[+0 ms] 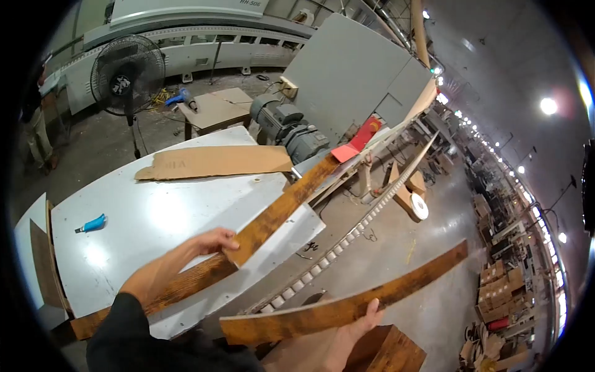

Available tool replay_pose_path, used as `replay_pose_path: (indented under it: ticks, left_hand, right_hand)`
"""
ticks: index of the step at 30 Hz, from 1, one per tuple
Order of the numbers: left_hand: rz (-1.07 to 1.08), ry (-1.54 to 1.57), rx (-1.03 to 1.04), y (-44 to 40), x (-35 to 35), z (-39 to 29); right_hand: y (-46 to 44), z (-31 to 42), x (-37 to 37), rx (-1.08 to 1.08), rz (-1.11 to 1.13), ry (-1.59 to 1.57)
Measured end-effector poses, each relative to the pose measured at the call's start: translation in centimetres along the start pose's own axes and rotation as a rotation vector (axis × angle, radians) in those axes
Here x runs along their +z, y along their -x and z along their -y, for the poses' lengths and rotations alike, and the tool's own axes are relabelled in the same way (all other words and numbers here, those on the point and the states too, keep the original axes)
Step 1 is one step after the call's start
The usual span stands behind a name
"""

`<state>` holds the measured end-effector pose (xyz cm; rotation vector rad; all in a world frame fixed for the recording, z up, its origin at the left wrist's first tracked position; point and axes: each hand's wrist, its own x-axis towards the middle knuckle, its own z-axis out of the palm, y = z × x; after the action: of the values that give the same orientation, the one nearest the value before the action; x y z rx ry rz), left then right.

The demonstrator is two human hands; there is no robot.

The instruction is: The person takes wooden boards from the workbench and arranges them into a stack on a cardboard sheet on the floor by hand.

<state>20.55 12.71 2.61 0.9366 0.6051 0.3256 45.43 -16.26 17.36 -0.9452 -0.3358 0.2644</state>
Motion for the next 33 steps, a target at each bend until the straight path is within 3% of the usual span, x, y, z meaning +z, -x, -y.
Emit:
replay_pose_path:
  ticks: [3, 6, 9, 12, 14, 16, 17, 18, 20, 21, 22, 27, 30, 32, 33]
  left_hand:
    - [-0.081, 0.102, -0.061, 10.7, 3.2, 1.4]
    - [-0.049, 0.168, 0.016, 18.9, 3.5, 3.5]
    - [-0.104, -0.149, 0.050, 26.5, 3.5, 4.1]
    - [-0.126, -0.286, -0.017, 33.4, 3.9, 2.4]
    - [-0.144, -0.330, 0.035, 36.7, 4.4, 0.8]
    - [-0.142, -0.382, -0.027, 39.3, 3.5, 0.2]
    - [-0.162, -0.338, -0.050, 40.2, 2.8, 0.6]
    - [-0.174, -0.345, -0.077, 41.0, 2.4, 0.7]
    - [-0.192, -0.365, -0.123, 41.9, 1.3, 0.1]
    - [-0.281, -0.533, -0.077, 42.0, 1.3, -1.0]
    - [-0.318, -0.431, -0.074, 42.0, 0.3, -0.6]
    - [-0.425, 0.004, -0.033, 45.0, -9.3, 2.4]
    - [-0.632, -0.060, 0.088, 45.6, -13.0, 4.1]
    - [-0.814, -0.075, 0.144, 44.9, -13.6, 3.5]
    - [-1.041, -0.238, 0.153, 45.5, -12.9, 4.1]
  right_hand:
    - [1.4, -6.3, 1.5, 0.124, -0.058, -0.071]
    - [4.3, -10.8, 4.5, 0.204, 0.115, -0.108]
    - [6.9, -13.9, 7.2, 0.341, 0.045, 0.039]
    - [8.8, -18.1, 8.5, 0.560, 0.215, -0.159]
    - [10.3, -22.7, 7.8, 0.660, 0.136, 0.034]
    - [13.1, -20.8, 11.2, 0.735, 0.235, -0.296]
    - [14.2, -20.0, 13.1, 0.782, 0.134, -0.346]
    - [14.8, -20.5, 14.0, 0.751, 0.263, -0.491]
    - [15.2, -23.0, 13.6, 0.672, 0.360, -0.374]
    - [15.8, -21.6, 15.3, 0.626, 0.283, -0.226]
    - [16.4, -20.8, 16.7, 0.646, 0.176, -0.009]
    - [22.1, -25.4, 18.7, 0.542, 0.203, 0.100]
    - [24.8, -28.1, 20.1, 0.590, 0.181, 0.178]
    - [25.0, -27.2, 20.2, 0.499, 0.374, 0.526]
    - [24.5, -26.9, 18.7, 0.691, 0.459, 0.402]
